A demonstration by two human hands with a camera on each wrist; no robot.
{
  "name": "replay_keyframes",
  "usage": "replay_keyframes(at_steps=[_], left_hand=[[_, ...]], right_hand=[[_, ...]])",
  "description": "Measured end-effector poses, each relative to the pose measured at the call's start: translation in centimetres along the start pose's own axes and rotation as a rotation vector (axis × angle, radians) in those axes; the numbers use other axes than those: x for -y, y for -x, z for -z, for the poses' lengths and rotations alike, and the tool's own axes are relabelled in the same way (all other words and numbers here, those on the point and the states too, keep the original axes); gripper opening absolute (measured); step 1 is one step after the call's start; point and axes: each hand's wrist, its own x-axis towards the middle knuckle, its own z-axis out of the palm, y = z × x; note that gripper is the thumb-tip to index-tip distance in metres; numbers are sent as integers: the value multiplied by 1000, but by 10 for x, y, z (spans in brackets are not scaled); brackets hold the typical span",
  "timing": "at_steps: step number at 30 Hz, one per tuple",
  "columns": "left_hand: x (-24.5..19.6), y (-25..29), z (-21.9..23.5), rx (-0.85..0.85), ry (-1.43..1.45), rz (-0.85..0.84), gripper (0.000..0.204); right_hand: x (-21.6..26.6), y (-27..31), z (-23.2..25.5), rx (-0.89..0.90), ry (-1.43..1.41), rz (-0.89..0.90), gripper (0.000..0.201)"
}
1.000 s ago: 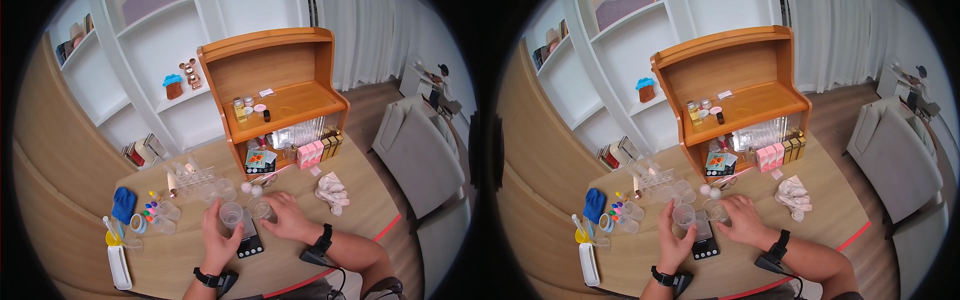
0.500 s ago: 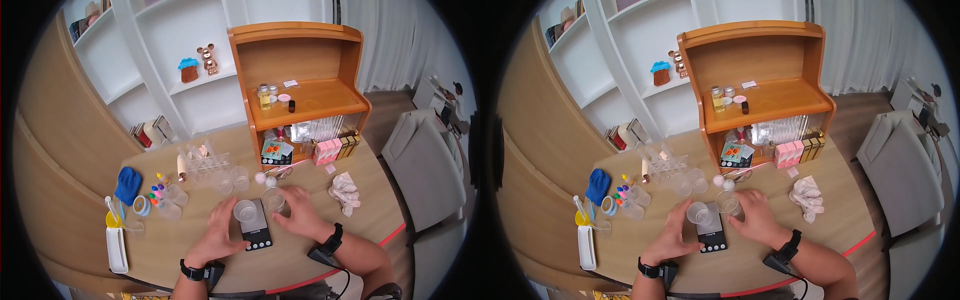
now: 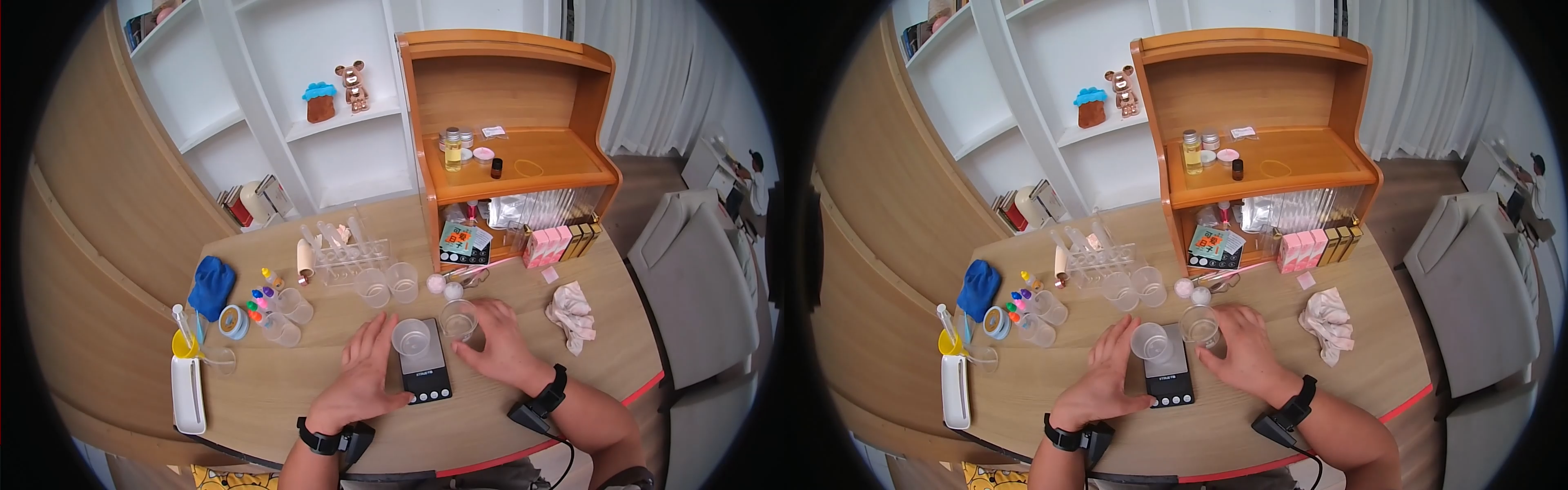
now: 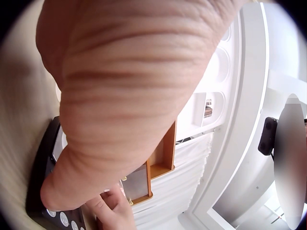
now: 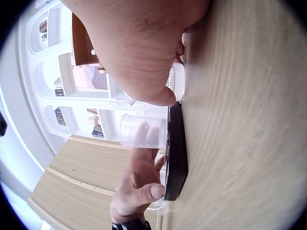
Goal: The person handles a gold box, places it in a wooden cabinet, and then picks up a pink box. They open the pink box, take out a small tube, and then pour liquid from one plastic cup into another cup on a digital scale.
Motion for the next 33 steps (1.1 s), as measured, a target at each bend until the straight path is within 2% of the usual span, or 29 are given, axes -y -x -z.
replay_keyframes(at_steps=[4, 6, 7, 9, 10, 12, 15, 16, 18, 19, 20, 22, 26, 33], left_hand=[[1, -1, -5, -29, -15, -12, 128], [4, -5, -11, -186, 17, -84, 116], [3, -8, -13, -186, 15, -85, 116], [-2, -14, -16, -367, 182, -81, 95], [-3, -15, -17, -368, 178, -82, 95], [-3, -17, -21, -416, 191, -93, 75], [4, -19, -24, -479, 227, -133, 66], [7, -18, -22, -484, 224, -135, 66], [14, -15, -14, -629, 328, -9, 64], [14, -14, -7, -709, 237, 39, 63], [17, -14, -3, -710, 234, 35, 63], [26, -16, 2, -872, 230, 187, 63], [41, -21, 0, -815, 197, 275, 67], [69, -35, -18, -848, 235, 229, 75]], right_hand=[[-1, 0, 0, 11, 7, -9, 63], [-2, 1, 0, 15, 9, -13, 63], [-3, 1, -2, 9, 10, -12, 63], [-3, 2, -3, 0, 7, -11, 63], [-2, 2, -3, -8, 5, -3, 63], [-2, 1, -3, -15, 2, 9, 62], [-2, 0, -1, 1, 8, 13, 61], [-2, 0, -1, 3, 2, 6, 60], [-2, 0, -1, -1, -5, 1, 60], [-2, 1, -1, -5, -4, 2, 60], [-2, 1, -2, -9, -3, 4, 60], [-2, 1, -2, -13, -2, 4, 59], [-2, 1, -3, -18, 5, 18, 59], [-2, 1, -2, -19, -7, 19, 59]])
